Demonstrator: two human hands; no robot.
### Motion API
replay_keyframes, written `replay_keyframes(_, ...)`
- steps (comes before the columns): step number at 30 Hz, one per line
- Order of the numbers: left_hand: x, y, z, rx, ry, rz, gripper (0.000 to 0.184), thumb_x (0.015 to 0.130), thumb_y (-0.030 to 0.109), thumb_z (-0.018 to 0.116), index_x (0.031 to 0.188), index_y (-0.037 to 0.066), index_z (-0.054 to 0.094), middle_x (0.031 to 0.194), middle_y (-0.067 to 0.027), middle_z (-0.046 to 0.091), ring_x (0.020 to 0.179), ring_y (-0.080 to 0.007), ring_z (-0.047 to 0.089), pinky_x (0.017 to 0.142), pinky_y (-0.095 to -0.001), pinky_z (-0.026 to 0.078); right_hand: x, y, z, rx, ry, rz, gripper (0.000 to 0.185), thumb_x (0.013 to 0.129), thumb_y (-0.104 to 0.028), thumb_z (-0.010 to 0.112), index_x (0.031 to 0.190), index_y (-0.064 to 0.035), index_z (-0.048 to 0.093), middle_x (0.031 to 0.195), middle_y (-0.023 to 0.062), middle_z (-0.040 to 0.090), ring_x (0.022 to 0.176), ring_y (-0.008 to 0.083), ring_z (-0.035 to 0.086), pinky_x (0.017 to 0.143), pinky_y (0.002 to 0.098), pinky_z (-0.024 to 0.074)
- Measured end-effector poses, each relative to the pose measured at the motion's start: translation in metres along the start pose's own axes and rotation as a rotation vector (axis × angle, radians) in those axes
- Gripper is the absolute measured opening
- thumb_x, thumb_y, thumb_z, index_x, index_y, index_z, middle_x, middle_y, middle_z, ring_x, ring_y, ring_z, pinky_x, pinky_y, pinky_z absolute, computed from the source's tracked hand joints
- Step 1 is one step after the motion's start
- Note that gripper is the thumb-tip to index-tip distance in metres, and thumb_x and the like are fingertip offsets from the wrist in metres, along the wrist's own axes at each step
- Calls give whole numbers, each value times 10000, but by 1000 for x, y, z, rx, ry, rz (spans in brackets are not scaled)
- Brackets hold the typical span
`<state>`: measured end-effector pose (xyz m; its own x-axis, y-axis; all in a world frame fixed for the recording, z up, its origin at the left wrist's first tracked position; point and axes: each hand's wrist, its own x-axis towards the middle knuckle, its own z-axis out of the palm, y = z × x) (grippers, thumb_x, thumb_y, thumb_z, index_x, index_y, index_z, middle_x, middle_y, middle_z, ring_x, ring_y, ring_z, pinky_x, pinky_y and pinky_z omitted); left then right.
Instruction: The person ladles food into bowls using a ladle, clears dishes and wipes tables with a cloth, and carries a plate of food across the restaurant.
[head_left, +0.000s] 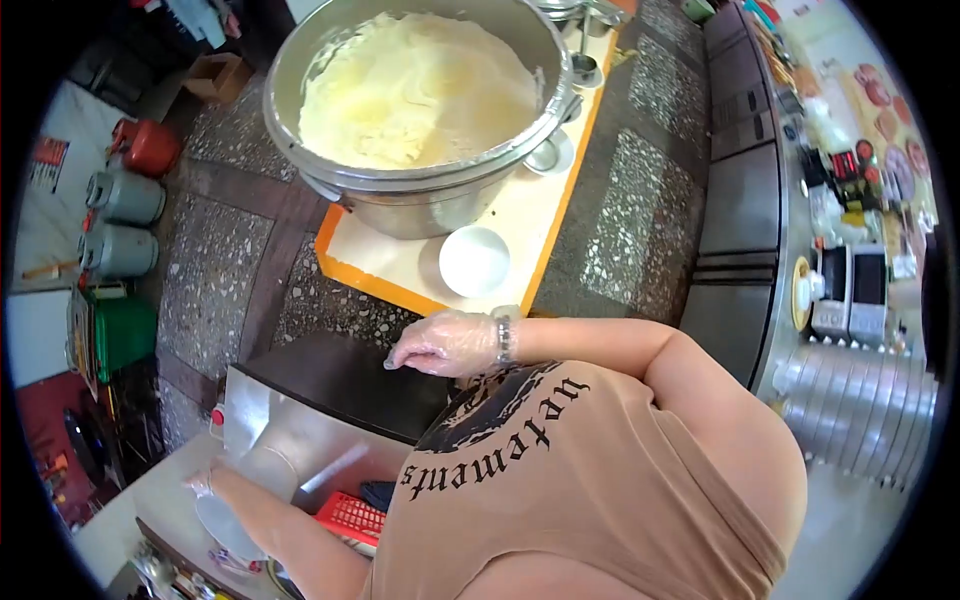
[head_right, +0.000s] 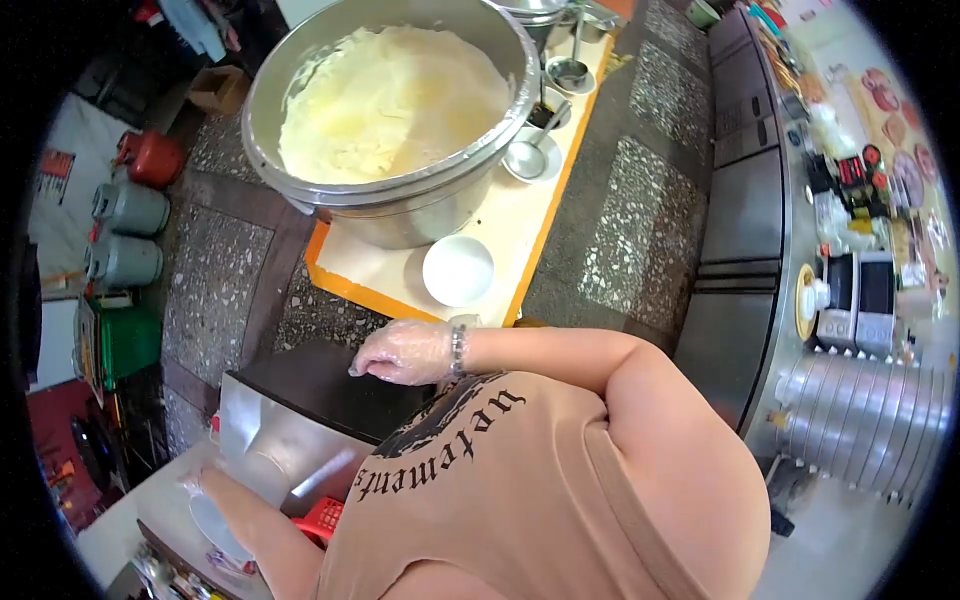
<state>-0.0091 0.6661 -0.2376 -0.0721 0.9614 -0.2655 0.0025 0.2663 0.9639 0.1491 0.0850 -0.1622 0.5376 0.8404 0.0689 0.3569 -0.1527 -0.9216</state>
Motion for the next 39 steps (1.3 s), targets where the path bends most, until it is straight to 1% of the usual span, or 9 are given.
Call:
replay_keyframes(12,-148,-64,-73,-43,-197,-15,664,950,507,305,1285,-56,413,1276,-215,498,1251,-310,396,1107,-442,182,-103,113,-59,-111,166,616,249,858,-212,513,1031,-84,638,1066,143,622,1019,327,567,920,406,434)
replay_keyframes(14,-157,-111,-91,15,-368,142,512,979,425,352,1107,-2,605,1138,-88,591,1073,-255,529,1038,-472,312,-123,149,-85,-188,261,634,272,840,-178,514,1065,-71,624,1128,158,593,1051,332,553,942,399,426)
replay_keyframes(18,-447,-5,-7,910,-532,392,388,1006,193,296,1269,-63,422,1199,-198,557,1103,-287,516,994,-382,382,-134,216,-182,-297,547,855,326,809,-120,515,1121,-61,591,1191,179,552,1092,342,535,954,403,423)
replay_keyframes(24,-560,-85,11,768,-501,301,387,995,219,291,1108,-51,544,1096,-220,593,972,-329,573,873,-420,437,-121,337,-358,-937,206,955,465,866,-146,418,1319,-38,413,1424,153,331,1346,312,270,1090,503,191)
replay_keyframes(27,-647,-66,52,1427,-502,445,247,951,166,358,971,-5,536,948,-169,596,955,-293,589,838,-403,462,-121,377,-405,-1081,134,878,459,888,-150,413,1332,-36,418,1429,146,336,1349,313,268,1085,522,183)
replay_keyframes(30,-639,-136,20,939,-627,606,145,916,95,417,952,0,521,913,-135,593,909,-267,587,784,-404,470,-115,417,-435,-1198,-54,856,433,900,-167,425,1312,-43,473,1390,143,410,1342,318,285,1083,536,157)
replay_keyframes(33,-692,-95,58,976,-584,348,111,902,80,446,934,3,520,906,-137,586,863,-260,570,763,-388,453,-116,441,-442,-1302,-406,1031,376,907,-204,452,1241,-80,572,1306,123,524,1280,303,395,1081,547,116)
replay_keyframes(37,-712,-79,77,1225,-541,299,186,905,123,436,963,-17,543,957,-182,600,887,-317,560,804,-401,439,-127,465,-456,-1022,-520,1245,386,923,-228,438,1241,-39,550,1338,142,491,1287,282,412,1111,460,185)
replay_keyframes(39,-711,-80,70,1166,-510,244,209,904,132,428,973,-23,550,975,-192,603,899,-333,559,807,-411,439,-147,415,-461,-881,-474,1239,349,903,-221,446,1155,-44,610,1225,140,575,1165,285,523,976,414,373)
